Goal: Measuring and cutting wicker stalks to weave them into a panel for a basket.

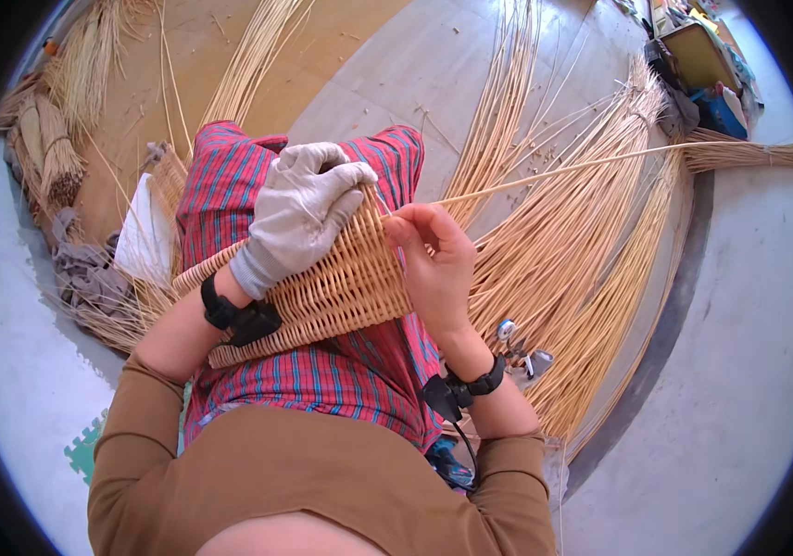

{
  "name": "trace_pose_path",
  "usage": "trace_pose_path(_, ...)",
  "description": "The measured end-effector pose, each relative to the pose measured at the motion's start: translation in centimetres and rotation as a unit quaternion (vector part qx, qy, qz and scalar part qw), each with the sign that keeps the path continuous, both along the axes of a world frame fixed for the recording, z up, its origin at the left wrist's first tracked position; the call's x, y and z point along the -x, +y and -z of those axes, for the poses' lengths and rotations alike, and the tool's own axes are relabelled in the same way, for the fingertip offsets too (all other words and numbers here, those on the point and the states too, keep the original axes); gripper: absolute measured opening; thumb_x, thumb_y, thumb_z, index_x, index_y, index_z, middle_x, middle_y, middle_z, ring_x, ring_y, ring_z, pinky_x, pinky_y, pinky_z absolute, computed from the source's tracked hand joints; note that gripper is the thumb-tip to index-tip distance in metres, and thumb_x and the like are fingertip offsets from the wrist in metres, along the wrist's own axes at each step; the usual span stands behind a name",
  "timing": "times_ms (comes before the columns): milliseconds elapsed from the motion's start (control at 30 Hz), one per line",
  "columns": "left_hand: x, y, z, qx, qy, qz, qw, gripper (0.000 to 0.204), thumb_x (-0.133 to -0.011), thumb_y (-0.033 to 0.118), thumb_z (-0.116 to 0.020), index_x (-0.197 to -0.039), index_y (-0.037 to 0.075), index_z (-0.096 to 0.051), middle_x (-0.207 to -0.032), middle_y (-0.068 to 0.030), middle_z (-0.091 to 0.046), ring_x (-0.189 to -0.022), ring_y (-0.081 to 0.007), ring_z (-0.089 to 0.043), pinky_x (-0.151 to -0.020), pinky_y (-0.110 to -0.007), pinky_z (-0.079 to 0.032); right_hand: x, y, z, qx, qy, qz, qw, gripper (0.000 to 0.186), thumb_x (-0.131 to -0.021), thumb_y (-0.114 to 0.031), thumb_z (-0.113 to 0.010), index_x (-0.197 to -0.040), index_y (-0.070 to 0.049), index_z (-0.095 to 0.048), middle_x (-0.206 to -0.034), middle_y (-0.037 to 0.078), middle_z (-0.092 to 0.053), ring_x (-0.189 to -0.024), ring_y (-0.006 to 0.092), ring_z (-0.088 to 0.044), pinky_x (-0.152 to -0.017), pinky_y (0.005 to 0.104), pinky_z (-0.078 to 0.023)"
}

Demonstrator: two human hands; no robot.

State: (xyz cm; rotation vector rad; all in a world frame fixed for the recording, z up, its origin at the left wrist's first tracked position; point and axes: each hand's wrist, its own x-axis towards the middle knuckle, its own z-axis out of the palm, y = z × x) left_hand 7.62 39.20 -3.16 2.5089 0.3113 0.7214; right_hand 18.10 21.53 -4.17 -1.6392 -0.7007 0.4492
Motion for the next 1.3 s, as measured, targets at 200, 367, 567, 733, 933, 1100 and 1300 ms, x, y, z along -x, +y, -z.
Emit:
trace_pose_path(200, 0.1, -0.3, -0.4, 0.011, 0.010, 0.009, 1.000, 0.020, -0.090, 0.020, -0.071, -0.109, 0.014, -0.074, -0.106, -0.0080, -0.063, -0.101, -0.0291, -0.059, -0.092, -0.043, -0.047, -1.7, -2.8, -0.6, 0.132, 0.046, -0.068, 0.988, 0.025, -0.100, -0.027, -0.070, -0.100, -0.003, -0.072, -0.086, -0.003, -0.067, -0.073, 0.0057, -0.053, -0.067, 0.0233, -0.042)
trace_pose_path(367, 0.0, -0.5, -0.3, 0.001, -0.009, 0.011, 1.000, 0.022, -0.089, 0.018, -0.073, -0.110, 0.014, -0.074, -0.106, -0.0075, -0.063, -0.100, -0.0283, -0.059, -0.090, -0.043, -0.047, -1.3, -0.8, -0.1, 0.108, 0.260, -0.081, 0.956, 0.039, -0.105, -0.038, -0.061, -0.097, -0.001, -0.072, -0.081, -0.007, -0.060, -0.073, 0.0026, -0.048, -0.066, 0.0224, -0.039)
trace_pose_path(567, -0.2, -0.5, -0.6, 0.004, 0.003, 0.023, 1.000, 0.023, -0.089, 0.015, -0.073, -0.112, 0.014, -0.075, -0.107, -0.0090, -0.064, -0.102, -0.0290, -0.060, -0.091, -0.042, -0.048, -2.5, -3.3, 0.2, 0.197, 0.213, -0.160, 0.944, 0.037, -0.105, -0.036, -0.061, -0.097, -0.001, -0.070, -0.078, -0.006, -0.058, -0.070, 0.0023, -0.047, -0.064, 0.0217, -0.039)
trace_pose_path(733, 1.5, 0.4, -1.9, 0.067, 0.001, 0.009, 0.998, 0.026, -0.091, 0.011, -0.072, -0.117, 0.008, -0.073, -0.117, -0.0119, -0.065, -0.114, -0.0289, -0.059, -0.100, -0.040, -0.046, -1.6, -5.7, 1.9, 0.099, 0.301, -0.158, 0.935, 0.037, -0.110, -0.034, -0.051, -0.109, -0.002, -0.070, -0.074, -0.005, -0.062, -0.070, 0.0046, -0.057, -0.064, 0.0225, -0.046)
trace_pose_path(933, 7.9, 0.9, -0.9, 0.325, 0.202, -0.021, 0.924, 0.029, -0.092, 0.027, -0.079, -0.108, 0.004, -0.071, -0.090, -0.0070, -0.070, -0.082, -0.0144, -0.064, -0.077, -0.029, -0.053, -4.5, -13.4, 17.0, 0.276, 0.322, 0.000, 0.905, 0.033, -0.104, -0.034, -0.059, -0.108, -0.004, -0.072, -0.079, 0.001, -0.069, -0.073, 0.0084, -0.062, -0.069, 0.0258, -0.051)
trace_pose_path(1100, 7.3, 3.0, -1.0, 0.490, 0.085, -0.126, 0.859, 0.040, -0.091, 0.036, -0.080, -0.102, -0.001, -0.068, -0.086, 0.0004, -0.068, -0.079, -0.0061, -0.059, -0.072, -0.025, -0.051, -8.1, -12.2, 26.1, 0.473, 0.051, -0.082, 0.876, 0.030, -0.096, -0.031, -0.066, -0.107, -0.004, -0.074, -0.094, 0.014, -0.076, -0.089, 0.0270, -0.073, -0.079, 0.0383, -0.056)
trace_pose_path(1300, 8.1, 1.7, 0.7, 0.135, 0.202, -0.150, 0.958, 0.037, -0.100, 0.039, -0.064, -0.102, 0.002, -0.066, -0.085, -0.0148, -0.066, -0.078, -0.0382, -0.063, -0.073, -0.043, -0.049, -11.0, -7.0, 34.1, 0.465, 0.019, -0.042, 0.884, 0.035, -0.091, -0.030, -0.069, -0.118, -0.007, -0.071, -0.106, 0.019, -0.074, -0.102, 0.0362, -0.070, -0.090, 0.0445, -0.055)
